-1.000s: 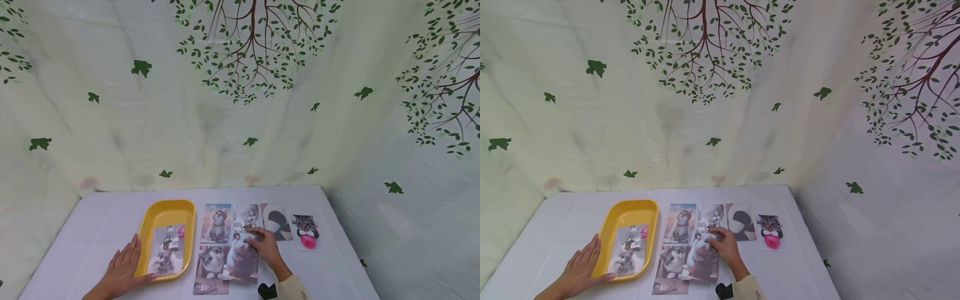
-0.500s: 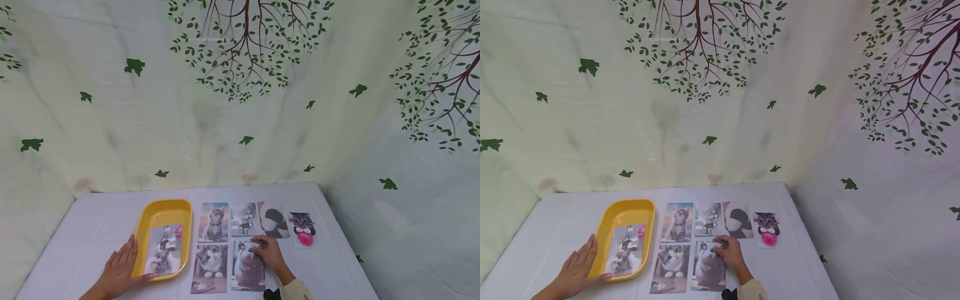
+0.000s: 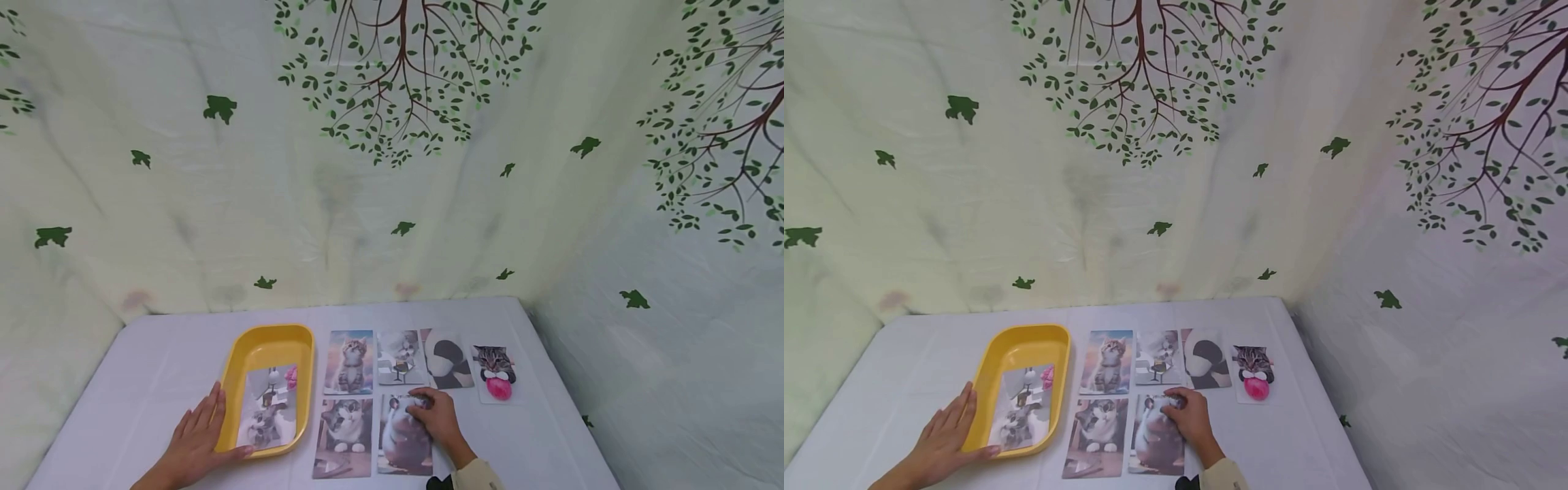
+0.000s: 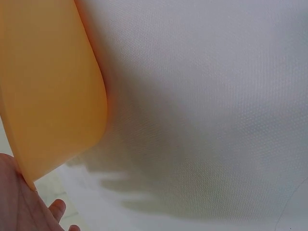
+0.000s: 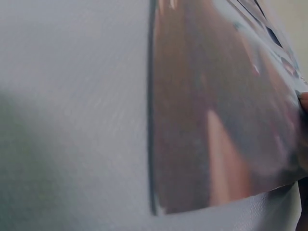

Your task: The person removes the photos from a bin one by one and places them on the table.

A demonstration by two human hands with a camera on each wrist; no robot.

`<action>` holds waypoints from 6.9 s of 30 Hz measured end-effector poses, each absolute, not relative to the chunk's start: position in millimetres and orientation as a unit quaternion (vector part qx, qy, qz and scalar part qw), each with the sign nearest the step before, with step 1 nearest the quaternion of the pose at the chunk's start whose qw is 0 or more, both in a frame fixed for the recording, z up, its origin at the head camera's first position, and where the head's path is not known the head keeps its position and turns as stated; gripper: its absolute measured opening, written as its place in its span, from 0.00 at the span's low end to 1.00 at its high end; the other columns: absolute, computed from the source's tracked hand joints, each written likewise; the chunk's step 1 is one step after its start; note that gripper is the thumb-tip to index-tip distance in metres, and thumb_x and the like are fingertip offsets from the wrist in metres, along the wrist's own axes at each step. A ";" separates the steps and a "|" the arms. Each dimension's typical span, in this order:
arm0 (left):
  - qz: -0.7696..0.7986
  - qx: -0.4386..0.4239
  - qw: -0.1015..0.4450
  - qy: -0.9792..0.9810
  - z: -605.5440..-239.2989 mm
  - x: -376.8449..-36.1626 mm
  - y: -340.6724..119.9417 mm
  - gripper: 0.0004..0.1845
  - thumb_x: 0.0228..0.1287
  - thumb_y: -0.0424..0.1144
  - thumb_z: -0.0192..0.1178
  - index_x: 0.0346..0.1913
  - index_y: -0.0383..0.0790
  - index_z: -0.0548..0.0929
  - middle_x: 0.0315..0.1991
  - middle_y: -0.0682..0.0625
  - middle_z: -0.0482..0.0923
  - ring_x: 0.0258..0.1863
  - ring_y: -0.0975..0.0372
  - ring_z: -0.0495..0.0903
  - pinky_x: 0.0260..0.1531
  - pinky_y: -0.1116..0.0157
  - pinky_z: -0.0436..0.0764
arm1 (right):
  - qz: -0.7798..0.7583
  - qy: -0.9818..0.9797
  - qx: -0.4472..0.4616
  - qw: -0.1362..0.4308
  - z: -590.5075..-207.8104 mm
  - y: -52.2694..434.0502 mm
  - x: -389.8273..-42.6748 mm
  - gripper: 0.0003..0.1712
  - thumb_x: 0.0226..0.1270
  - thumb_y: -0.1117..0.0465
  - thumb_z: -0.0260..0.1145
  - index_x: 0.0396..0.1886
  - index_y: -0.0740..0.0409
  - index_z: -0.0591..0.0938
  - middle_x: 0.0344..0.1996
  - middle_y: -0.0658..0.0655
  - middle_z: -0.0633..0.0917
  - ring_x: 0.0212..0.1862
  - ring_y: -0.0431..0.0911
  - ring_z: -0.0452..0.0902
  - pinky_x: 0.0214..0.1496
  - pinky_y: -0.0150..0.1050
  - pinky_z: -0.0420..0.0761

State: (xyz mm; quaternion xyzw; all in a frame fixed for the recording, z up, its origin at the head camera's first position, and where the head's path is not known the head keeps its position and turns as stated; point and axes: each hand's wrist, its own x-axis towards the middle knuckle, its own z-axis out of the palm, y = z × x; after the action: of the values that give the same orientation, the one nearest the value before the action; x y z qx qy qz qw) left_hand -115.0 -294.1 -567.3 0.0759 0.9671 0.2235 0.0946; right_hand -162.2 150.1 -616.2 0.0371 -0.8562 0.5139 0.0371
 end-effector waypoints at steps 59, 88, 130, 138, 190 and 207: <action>0.220 0.097 0.057 0.969 -570.5 -113.0 -293.7 0.67 0.51 0.64 0.64 0.74 0.30 0.30 0.76 0.37 0.25 0.70 0.35 0.44 0.62 0.33 0.42 | 0.411 -0.875 0.225 -0.121 -543.5 -108.8 -211.6 0.23 0.58 0.56 0.72 0.55 0.53 0.82 0.51 0.47 0.81 0.55 0.39 0.75 0.58 0.29 0.73; 0.201 0.068 0.088 0.973 -567.8 -111.5 -293.3 0.68 0.50 0.68 0.62 0.74 0.28 0.32 0.76 0.36 0.28 0.68 0.34 0.45 0.63 0.33 0.42 | 0.500 -0.853 -0.018 -0.151 -568.0 -135.2 -214.4 0.25 0.47 0.58 0.78 0.49 0.48 0.84 0.44 0.45 0.82 0.48 0.46 0.69 0.53 0.43 0.74; 0.212 0.029 0.160 0.964 -564.4 -117.8 -289.1 0.71 0.46 0.73 0.60 0.72 0.23 0.35 0.75 0.34 0.25 0.70 0.33 0.36 0.64 0.34 0.32 | 0.577 -0.809 -0.001 -0.115 -558.1 -129.6 -216.3 0.07 0.59 0.63 0.71 0.34 0.45 0.85 0.31 0.40 0.79 0.31 0.37 0.75 0.41 0.32 0.82; 0.224 0.048 0.140 0.963 -566.1 -115.0 -290.8 0.69 0.50 0.69 0.61 0.72 0.24 0.31 0.75 0.32 0.25 0.69 0.32 0.39 0.63 0.33 0.35 | 0.578 -0.809 0.012 -0.106 -542.9 -118.9 -229.1 0.06 0.59 0.61 0.71 0.34 0.44 0.85 0.33 0.40 0.79 0.31 0.37 0.74 0.39 0.32 0.82; 0.229 0.069 0.088 0.967 -561.6 -115.7 -305.1 0.67 0.52 0.64 0.64 0.70 0.17 0.36 0.73 0.29 0.24 0.67 0.28 0.41 0.59 0.31 0.41 | 0.616 -0.787 0.029 0.017 -554.9 130.7 -188.3 0.15 0.57 0.63 0.73 0.45 0.61 0.87 0.48 0.61 0.84 0.47 0.45 0.77 0.45 0.30 0.79; 0.203 0.050 0.111 0.972 -552.5 -115.6 -304.1 0.68 0.51 0.68 0.63 0.69 0.16 0.37 0.72 0.26 0.27 0.65 0.27 0.40 0.57 0.28 0.43 | 0.533 -0.844 -0.057 -0.007 -582.7 222.8 -169.3 0.13 0.56 0.63 0.73 0.42 0.59 0.87 0.50 0.61 0.84 0.58 0.59 0.75 0.61 0.57 0.71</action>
State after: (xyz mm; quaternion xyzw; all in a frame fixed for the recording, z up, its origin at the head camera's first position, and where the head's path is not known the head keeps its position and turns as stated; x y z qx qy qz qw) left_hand -115.6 -304.1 -552.5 0.0501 0.9716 0.2031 0.1109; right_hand -169.3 222.8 -582.7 -0.0572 -0.8440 0.5332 -0.0070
